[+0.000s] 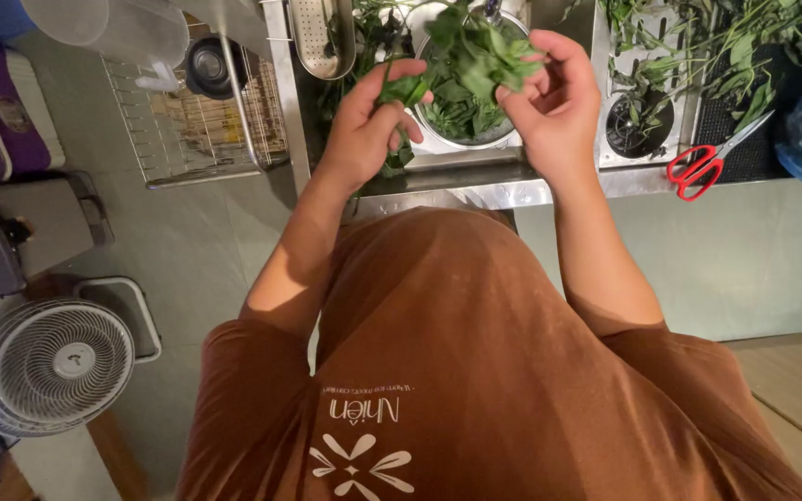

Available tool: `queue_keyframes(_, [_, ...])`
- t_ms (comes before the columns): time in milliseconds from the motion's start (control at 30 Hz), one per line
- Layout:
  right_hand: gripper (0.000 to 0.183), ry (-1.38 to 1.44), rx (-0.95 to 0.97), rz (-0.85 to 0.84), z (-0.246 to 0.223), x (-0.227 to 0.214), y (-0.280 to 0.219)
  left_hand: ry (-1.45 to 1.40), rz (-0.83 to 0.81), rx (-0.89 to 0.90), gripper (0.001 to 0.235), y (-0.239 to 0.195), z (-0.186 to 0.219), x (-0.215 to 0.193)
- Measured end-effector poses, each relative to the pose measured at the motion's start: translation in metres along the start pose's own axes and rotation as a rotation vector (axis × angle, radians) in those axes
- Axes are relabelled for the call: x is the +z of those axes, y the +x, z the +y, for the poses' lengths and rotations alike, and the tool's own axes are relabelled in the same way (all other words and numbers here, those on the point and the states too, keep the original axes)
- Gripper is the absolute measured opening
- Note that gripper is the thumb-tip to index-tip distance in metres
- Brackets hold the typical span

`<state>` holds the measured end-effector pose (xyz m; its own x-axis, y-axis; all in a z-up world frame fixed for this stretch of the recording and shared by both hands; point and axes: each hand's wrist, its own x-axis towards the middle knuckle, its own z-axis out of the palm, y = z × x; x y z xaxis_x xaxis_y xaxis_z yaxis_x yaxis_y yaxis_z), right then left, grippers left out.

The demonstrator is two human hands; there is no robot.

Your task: The person stands at a kitchen sink and uses red scissors to trim green leafy vegetables. They pick up bunches of greens, cut the stems, and place the trimmed leaves into a metal colander in the sink. The person also gathers loose leaves from the sink area and adds them to the colander.

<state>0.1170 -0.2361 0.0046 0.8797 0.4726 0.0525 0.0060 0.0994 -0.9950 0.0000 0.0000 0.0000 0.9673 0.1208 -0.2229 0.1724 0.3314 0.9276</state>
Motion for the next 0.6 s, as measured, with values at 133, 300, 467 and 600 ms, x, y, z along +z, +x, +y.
queue_keyframes(133, [0.042, 0.149, 0.091, 0.009, 0.004, -0.005, -0.007, 0.016, -0.026, 0.013, 0.039, 0.004, -0.028, -0.019])
queue_keyframes(300, [0.028, 0.275, 0.11, 0.033, -0.001, -0.002, -0.005, -0.085, -0.095, 0.094, 0.027, 0.004, -0.007, -0.012])
queue_keyframes(467, [0.043, 0.267, 0.189, -0.028, -0.003, -0.006, -0.006, -0.353, -0.155, 0.091, 0.068, 0.009, -0.008, -0.005])
queue_keyframes(600, [0.044, 0.067, 0.234, -0.031, -0.021, 0.001, -0.01, -0.514, -0.202, 0.033, 0.068, 0.015, -0.017, 0.005])
